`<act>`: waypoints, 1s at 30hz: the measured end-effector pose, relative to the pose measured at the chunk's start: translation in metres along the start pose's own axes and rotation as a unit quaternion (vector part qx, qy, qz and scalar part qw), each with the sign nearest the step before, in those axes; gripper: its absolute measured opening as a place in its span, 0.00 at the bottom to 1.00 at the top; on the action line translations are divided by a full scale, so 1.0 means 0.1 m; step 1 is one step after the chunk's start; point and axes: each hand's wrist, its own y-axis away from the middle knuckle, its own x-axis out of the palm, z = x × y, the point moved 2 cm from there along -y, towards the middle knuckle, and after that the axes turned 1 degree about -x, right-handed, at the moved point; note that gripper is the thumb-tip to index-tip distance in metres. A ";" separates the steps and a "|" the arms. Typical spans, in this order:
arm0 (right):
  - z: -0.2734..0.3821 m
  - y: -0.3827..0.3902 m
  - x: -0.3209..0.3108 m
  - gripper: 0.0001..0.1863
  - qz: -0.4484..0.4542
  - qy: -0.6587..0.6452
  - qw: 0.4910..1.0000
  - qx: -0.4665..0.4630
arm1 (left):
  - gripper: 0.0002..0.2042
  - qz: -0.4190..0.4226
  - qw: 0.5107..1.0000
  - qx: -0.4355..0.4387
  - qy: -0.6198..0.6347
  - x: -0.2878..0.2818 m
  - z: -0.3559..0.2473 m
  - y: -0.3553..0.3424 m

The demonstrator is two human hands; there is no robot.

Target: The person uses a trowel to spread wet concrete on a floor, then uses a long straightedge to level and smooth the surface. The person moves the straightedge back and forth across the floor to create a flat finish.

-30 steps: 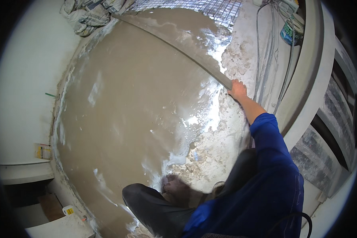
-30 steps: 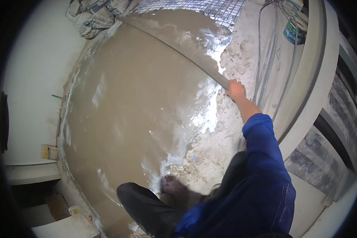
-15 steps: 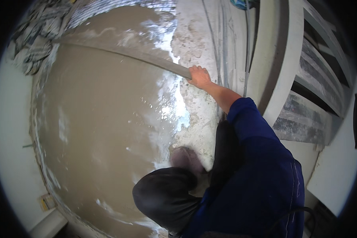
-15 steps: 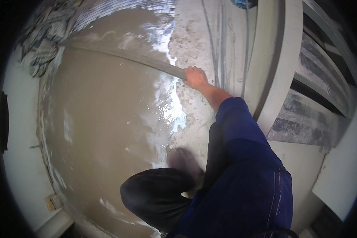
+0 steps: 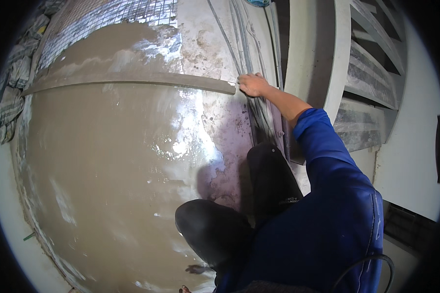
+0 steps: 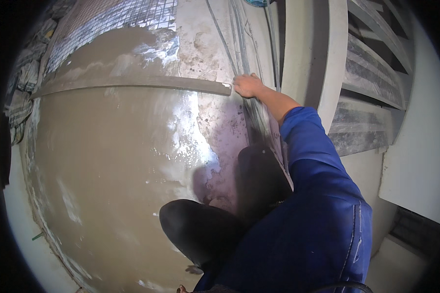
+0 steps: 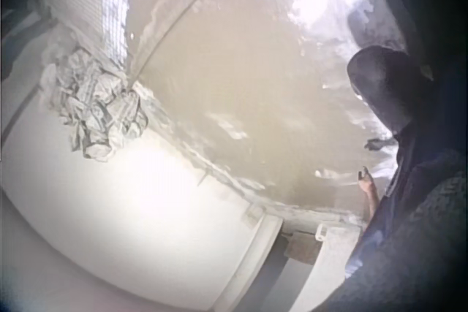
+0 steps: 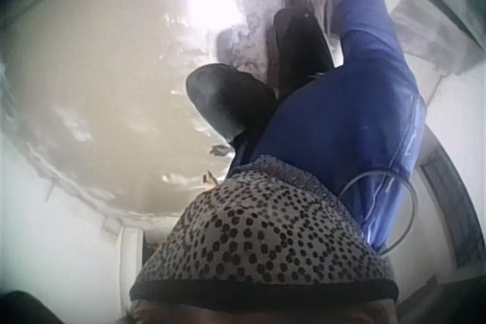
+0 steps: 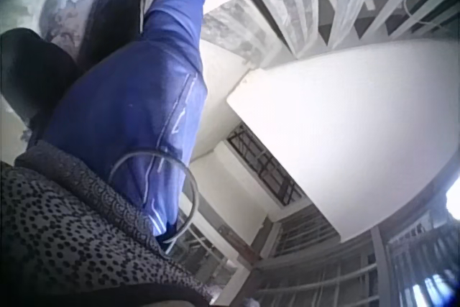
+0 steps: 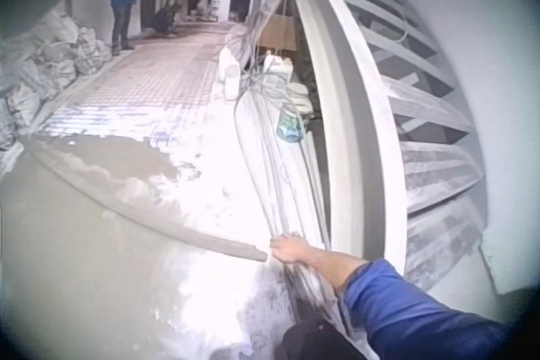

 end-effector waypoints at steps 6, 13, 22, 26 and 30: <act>-0.27 0.07 0.07 0.36 -0.091 -0.095 0.970 0.205 | 0.28 -0.006 0.989 0.144 0.046 -0.73 -0.31 -0.46; -0.05 0.02 0.13 0.41 -0.084 -0.120 0.960 0.238 | 0.31 -0.109 0.968 0.143 0.175 -2.12 -1.80 -1.50; -0.30 -0.26 0.26 0.41 -0.088 -0.199 0.934 0.284 | 0.31 -0.238 0.924 0.277 0.112 -3.54 -4.12 -1.12; -0.41 -0.16 0.06 0.39 -0.102 -0.171 0.931 0.306 | 0.31 -0.201 0.930 0.283 0.120 -3.41 -4.55 -1.08; -0.50 -0.04 -0.05 0.38 -0.082 -0.131 0.950 0.270 | 0.30 -0.222 0.919 0.302 0.123 -3.44 -4.64 -1.05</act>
